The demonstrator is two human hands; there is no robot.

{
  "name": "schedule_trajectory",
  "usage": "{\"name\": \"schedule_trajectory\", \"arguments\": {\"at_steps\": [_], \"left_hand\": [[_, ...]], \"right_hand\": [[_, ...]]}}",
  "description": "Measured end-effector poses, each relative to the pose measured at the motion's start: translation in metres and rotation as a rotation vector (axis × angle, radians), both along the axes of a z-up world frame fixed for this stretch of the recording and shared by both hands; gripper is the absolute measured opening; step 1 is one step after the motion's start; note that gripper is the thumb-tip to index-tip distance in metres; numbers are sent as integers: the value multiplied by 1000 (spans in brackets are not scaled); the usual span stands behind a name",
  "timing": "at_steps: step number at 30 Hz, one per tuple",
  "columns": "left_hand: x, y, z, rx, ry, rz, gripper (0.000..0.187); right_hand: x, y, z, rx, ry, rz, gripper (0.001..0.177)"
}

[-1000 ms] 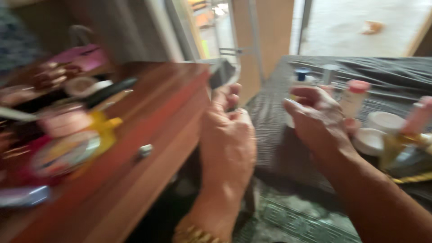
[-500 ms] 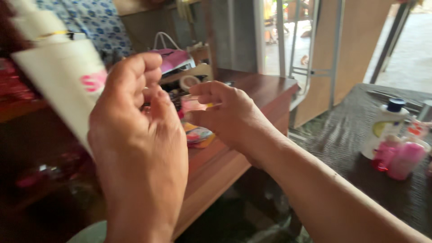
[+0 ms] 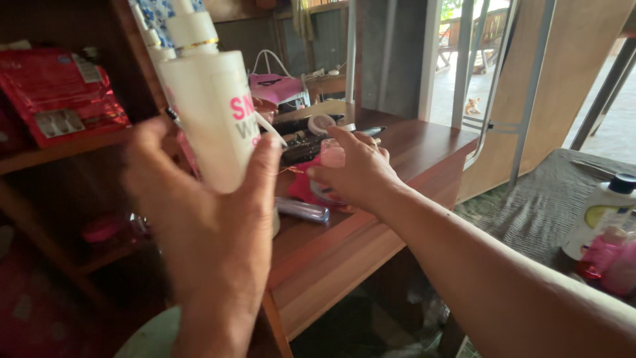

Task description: The person moves various cosmetic bottles, brushes, and containers from a wooden vanity to a nearby table covered with a gray cloth. They then open a drawer, place some items inside, and wipe the vanity surface and mirror with a pink cloth.

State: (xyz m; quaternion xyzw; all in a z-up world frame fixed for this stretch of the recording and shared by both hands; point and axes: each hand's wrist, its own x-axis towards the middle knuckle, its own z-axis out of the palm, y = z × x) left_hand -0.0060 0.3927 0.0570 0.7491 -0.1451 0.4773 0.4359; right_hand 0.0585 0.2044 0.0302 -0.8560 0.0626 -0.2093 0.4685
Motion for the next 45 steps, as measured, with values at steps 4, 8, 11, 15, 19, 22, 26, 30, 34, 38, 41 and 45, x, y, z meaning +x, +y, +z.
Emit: {"name": "schedule_trajectory", "arguments": {"at_steps": [4, 8, 11, 15, 19, 22, 26, 30, 34, 38, 41, 45], "left_hand": [[11, -5, -15, -31, 83, -67, 91], [19, -5, -20, -70, 62, -119, 91], [23, -3, -23, -169, 99, -244, 89], [27, -3, -23, -204, 252, -232, 79], [23, -6, -16, -183, 156, -257, 73], [16, -12, -7, -148, 92, -278, 73], [7, -42, 3, -220, 247, -411, 69], [-3, -84, 5, -99, 23, -449, 64], [-18, -134, 1, -109, 24, -558, 62], [-36, -187, -5, -95, 209, -601, 63], [-51, -232, -17, -224, 398, -846, 57], [-66, -285, -48, -132, 382, -871, 62]], "right_hand": [[8, 5, -2, -312, -15, -122, 77], [13, 3, 2, -18, 29, -36, 56], [21, -5, -4, -63, -5, -79, 45], [37, -19, -12, -446, -357, -158, 34], [32, -29, -10, 61, -310, -37, 41], [11, -39, 2, -131, -307, -195, 45], [-25, -56, 12, 243, -214, -107, 55], [-54, -87, 10, 33, -311, -258, 60], [-86, -126, 4, -91, -375, -383, 58], [-120, -167, -4, -62, -322, -501, 58], [-142, -198, -14, -67, -262, -590, 62], [-171, -238, -41, 57, -171, -634, 67]]}}
